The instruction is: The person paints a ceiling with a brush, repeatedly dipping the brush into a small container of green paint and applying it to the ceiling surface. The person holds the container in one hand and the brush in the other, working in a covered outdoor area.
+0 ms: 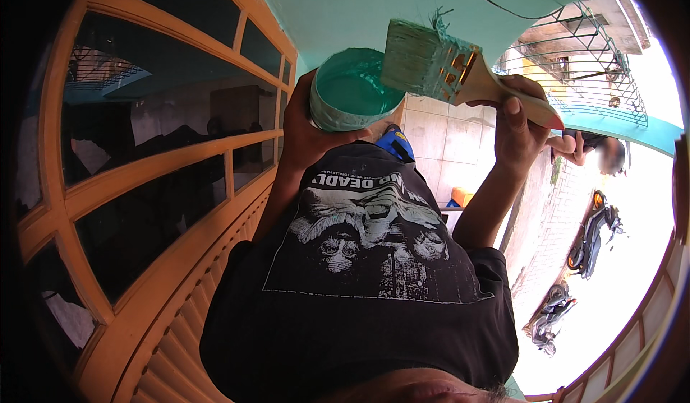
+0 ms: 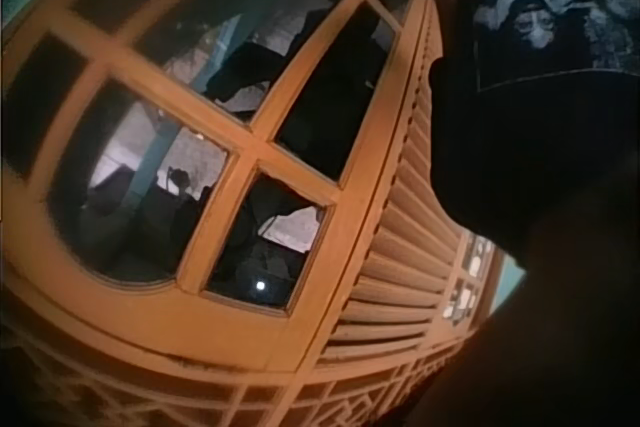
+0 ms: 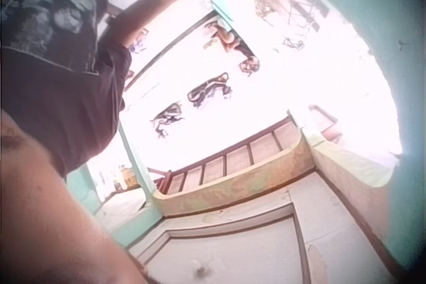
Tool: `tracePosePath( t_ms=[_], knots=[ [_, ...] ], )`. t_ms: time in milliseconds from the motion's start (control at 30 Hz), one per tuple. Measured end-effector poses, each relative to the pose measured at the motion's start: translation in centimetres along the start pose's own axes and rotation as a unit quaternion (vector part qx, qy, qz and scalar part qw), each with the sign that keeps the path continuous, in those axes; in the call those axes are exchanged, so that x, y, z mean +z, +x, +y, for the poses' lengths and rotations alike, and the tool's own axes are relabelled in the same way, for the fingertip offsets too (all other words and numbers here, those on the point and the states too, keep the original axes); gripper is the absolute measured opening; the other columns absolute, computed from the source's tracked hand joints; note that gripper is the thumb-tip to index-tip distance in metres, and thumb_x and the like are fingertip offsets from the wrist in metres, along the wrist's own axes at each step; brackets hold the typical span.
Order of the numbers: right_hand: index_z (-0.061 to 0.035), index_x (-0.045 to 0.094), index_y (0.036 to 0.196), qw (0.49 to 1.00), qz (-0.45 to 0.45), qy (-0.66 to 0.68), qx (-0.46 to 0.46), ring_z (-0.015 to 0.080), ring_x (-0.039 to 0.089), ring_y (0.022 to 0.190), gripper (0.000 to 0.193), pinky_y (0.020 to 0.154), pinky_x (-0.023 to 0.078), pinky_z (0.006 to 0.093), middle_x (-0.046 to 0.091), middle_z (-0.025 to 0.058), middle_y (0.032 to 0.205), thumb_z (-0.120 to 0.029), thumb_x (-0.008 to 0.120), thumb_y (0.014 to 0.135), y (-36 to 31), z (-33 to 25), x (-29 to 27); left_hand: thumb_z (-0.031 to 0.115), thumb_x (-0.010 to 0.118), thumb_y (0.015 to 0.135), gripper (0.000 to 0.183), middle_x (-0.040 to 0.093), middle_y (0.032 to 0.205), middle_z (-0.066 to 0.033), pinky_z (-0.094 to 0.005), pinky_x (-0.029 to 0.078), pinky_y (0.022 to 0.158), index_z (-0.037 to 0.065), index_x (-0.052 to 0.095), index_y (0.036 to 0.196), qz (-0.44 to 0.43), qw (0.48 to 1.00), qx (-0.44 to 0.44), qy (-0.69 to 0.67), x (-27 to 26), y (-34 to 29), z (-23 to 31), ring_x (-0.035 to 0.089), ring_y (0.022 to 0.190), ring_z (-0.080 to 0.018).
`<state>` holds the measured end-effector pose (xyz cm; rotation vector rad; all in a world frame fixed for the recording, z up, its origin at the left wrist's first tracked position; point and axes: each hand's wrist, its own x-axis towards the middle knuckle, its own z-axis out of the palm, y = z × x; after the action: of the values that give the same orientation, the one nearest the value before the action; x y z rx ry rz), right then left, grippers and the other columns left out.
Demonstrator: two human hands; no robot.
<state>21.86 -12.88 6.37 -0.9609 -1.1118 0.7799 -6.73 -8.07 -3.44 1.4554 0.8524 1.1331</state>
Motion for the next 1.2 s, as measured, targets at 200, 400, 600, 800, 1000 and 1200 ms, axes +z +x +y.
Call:
tracePosePath(
  t_ms=[200, 400, 600, 800, 1000, 1200],
  knots=[
    [0.0126, 0.062, 0.112, 1.000, 0.000, -0.003, -0.003, 0.0332, 0.074, 0.078, 0.042, 0.068, 0.065, 0.0416, 0.070, 0.0213, 0.096, -0.020, 0.077, 0.091, 0.0, -0.1, -0.3, 0.031, 0.100, 0.059, 0.099, 0.061, 0.128, -0.0127, -0.0416, 0.053, 0.101, 0.004, 0.048, 0.139, -0.007, 1.000, 0.002, -0.013, 0.1, 0.0, 0.0, 0.063, 0.119, -0.0263],
    [0.0123, 0.063, 0.111, 0.999, 0.008, -0.028, -0.016, 0.0328, 0.074, 0.077, 0.042, 0.068, 0.065, 0.0418, 0.070, 0.0214, 0.095, -0.022, 0.077, 0.091, 0.2, -0.8, -0.2, 0.031, 0.100, 0.059, 0.099, 0.062, 0.129, -0.0126, -0.0423, 0.052, 0.103, 0.004, 0.049, 0.140, -0.020, 0.999, 0.032, -0.009, 0.2, 0.1, -0.2, 0.062, 0.121, -0.0265],
    [0.0108, 0.062, 0.113, 0.998, 0.002, -0.021, -0.059, 0.0318, 0.074, 0.077, 0.040, 0.070, 0.063, 0.0406, 0.072, 0.0215, 0.096, -0.020, 0.076, 0.092, 0.0, -1.2, 0.0, 0.031, 0.100, 0.059, 0.101, 0.062, 0.130, -0.0128, -0.0423, 0.051, 0.104, 0.004, 0.048, 0.141, -0.021, 0.999, 0.026, -0.013, 0.3, 0.1, -0.1, 0.062, 0.121, -0.0267],
    [0.0107, 0.063, 0.112, 0.999, 0.008, -0.036, -0.029, 0.0317, 0.074, 0.076, 0.037, 0.070, 0.063, 0.0403, 0.072, 0.0212, 0.094, -0.018, 0.075, 0.092, 0.2, -0.9, -0.1, 0.031, 0.100, 0.059, 0.100, 0.061, 0.130, -0.0134, -0.0418, 0.051, 0.104, 0.003, 0.048, 0.140, -0.008, 1.000, 0.013, -0.015, 0.2, 0.1, -0.2, 0.062, 0.121, -0.0266],
    [0.0111, 0.065, 0.109, 0.999, 0.018, -0.029, -0.008, 0.0314, 0.074, 0.075, 0.035, 0.069, 0.063, 0.0394, 0.072, 0.0213, 0.093, -0.017, 0.074, 0.092, 0.2, -1.1, 0.0, 0.029, 0.100, 0.060, 0.099, 0.061, 0.129, -0.0131, -0.0411, 0.051, 0.103, 0.003, 0.048, 0.139, -0.011, 1.000, 0.010, -0.014, 0.0, 0.3, 0.0, 0.062, 0.121, -0.0261],
    [0.0112, 0.065, 0.109, 0.999, 0.023, -0.049, -0.009, 0.0313, 0.074, 0.074, 0.034, 0.068, 0.063, 0.0392, 0.072, 0.0213, 0.091, -0.017, 0.074, 0.092, 0.2, -1.2, -0.1, 0.029, 0.100, 0.061, 0.097, 0.062, 0.128, -0.0132, -0.0404, 0.051, 0.102, 0.002, 0.049, 0.139, -0.012, 1.000, 0.009, -0.021, 0.0, 0.4, 0.2, 0.062, 0.120, -0.0257]
  ],
)
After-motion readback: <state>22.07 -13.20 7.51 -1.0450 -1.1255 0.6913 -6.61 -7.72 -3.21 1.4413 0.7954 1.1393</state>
